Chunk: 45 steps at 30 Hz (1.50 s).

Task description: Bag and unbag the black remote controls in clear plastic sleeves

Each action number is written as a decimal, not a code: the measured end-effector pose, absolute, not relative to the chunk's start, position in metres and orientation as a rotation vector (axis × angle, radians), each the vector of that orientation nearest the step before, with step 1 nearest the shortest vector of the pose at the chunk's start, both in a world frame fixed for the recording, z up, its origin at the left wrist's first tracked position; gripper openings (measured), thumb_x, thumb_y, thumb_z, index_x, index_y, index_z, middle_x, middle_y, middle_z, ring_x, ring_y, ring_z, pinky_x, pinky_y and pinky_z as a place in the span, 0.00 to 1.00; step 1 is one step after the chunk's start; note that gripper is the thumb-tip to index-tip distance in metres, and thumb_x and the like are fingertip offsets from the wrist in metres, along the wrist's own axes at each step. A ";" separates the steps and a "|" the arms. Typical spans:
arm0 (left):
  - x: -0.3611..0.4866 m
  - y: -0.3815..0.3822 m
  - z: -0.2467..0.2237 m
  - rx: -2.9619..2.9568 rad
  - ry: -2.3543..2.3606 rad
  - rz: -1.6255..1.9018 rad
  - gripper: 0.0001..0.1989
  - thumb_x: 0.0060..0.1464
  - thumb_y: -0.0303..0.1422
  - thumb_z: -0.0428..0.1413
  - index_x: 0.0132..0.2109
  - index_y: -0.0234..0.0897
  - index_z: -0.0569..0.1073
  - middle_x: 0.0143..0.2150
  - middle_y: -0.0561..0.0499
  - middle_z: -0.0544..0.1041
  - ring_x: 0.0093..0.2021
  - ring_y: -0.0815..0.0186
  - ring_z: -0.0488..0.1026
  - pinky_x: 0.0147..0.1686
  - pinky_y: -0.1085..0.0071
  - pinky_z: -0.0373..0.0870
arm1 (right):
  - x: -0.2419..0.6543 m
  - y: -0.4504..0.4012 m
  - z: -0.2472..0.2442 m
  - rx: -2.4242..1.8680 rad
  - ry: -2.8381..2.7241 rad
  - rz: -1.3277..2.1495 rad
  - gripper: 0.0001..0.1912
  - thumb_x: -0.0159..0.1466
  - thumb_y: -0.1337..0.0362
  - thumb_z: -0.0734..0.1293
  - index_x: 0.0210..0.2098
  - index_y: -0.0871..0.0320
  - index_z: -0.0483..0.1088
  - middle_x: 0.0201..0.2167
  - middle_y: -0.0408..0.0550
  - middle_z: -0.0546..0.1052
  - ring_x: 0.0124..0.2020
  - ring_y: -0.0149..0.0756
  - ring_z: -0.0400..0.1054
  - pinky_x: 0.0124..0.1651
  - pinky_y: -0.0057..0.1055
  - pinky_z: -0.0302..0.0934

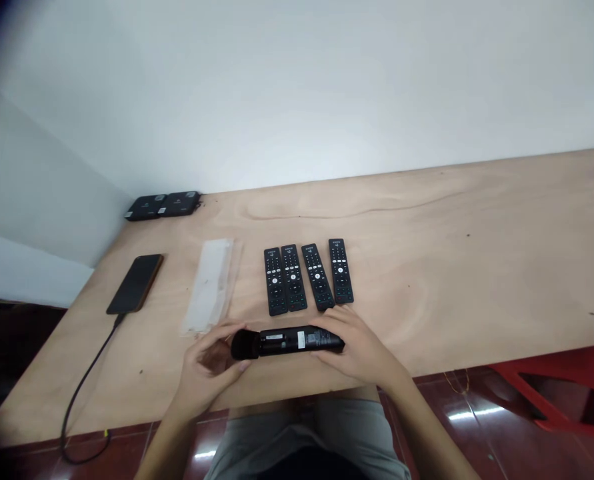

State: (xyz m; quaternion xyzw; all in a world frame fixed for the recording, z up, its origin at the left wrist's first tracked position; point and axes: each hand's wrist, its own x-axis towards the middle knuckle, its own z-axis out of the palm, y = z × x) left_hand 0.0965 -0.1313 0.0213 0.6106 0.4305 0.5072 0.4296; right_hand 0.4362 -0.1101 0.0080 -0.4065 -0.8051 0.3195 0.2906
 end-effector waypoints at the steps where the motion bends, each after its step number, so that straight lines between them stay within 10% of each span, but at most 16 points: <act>1: 0.096 -0.131 0.021 1.530 1.076 1.265 0.24 0.56 0.28 0.74 0.59 0.44 0.86 0.52 0.43 0.87 0.52 0.55 0.86 0.55 0.62 0.84 | 0.436 -0.110 0.008 -1.084 -2.147 0.855 0.26 0.70 0.62 0.78 0.66 0.47 0.75 0.54 0.52 0.81 0.56 0.52 0.75 0.61 0.51 0.72; 45: 0.110 -0.136 0.012 2.061 0.992 0.944 0.20 0.69 0.26 0.65 0.63 0.49 0.84 0.59 0.42 0.82 0.60 0.56 0.81 0.61 0.55 0.81 | 0.410 -0.105 0.014 -0.929 -2.197 0.874 0.20 0.70 0.55 0.78 0.61 0.48 0.81 0.53 0.49 0.87 0.52 0.49 0.81 0.59 0.46 0.67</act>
